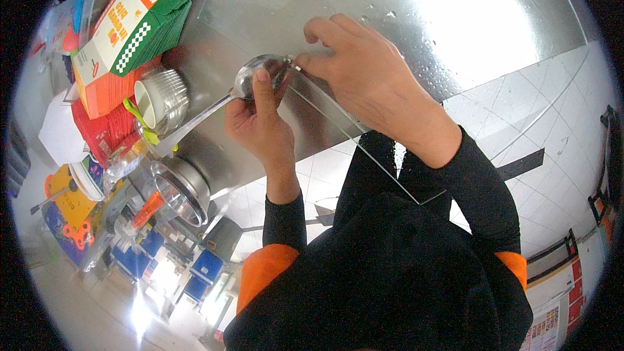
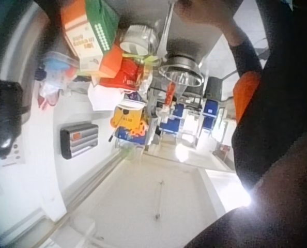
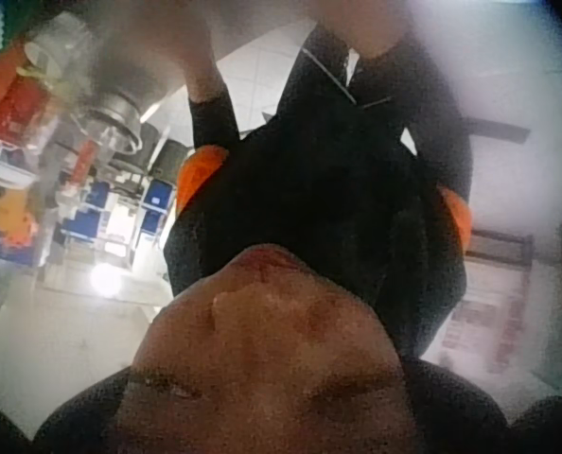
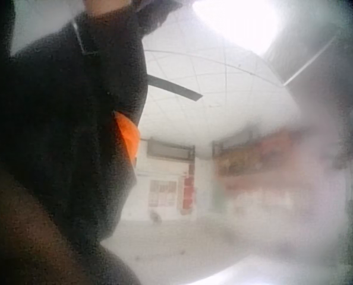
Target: The person rinses a long green rod at a sink, then carries a large rectangular glass panel to a stainless steel counter. They use a spoon to apply a small amount of putty or sealant to the edge of the glass and press a metal strip into place. The person then carries the glass panel to a display case and installs it as a shelf or divider.
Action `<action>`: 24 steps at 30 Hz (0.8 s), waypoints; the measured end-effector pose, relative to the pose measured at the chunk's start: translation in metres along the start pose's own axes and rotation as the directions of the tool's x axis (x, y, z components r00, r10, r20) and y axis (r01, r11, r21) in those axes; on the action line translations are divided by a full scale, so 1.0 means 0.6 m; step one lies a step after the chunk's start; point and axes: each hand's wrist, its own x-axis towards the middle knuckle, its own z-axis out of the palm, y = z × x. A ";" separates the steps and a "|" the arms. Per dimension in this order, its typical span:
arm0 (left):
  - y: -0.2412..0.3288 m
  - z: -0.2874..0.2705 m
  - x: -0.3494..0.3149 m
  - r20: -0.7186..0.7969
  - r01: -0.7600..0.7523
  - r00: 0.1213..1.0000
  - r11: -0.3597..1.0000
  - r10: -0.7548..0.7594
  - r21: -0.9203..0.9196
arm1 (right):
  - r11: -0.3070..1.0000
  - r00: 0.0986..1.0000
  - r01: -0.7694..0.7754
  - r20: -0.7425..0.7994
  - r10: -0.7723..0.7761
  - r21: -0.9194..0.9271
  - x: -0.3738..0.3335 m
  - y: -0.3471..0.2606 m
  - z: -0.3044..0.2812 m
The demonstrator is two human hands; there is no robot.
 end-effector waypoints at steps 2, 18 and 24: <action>-0.001 -0.003 0.002 0.025 0.000 1.000 1.000 0.000 0.012 | 1.000 1.000 -0.006 0.007 0.006 0.006 0.001 0.001 0.001; 0.048 -0.030 0.046 0.462 -0.380 0.885 0.675 0.066 0.632 | 0.999 0.997 -0.033 0.069 0.031 0.024 0.007 0.004 0.002; 0.045 -0.054 0.114 0.792 -0.583 0.607 0.718 0.073 0.381 | 1.000 1.000 0.011 0.022 -0.011 0.006 0.003 0.001 0.005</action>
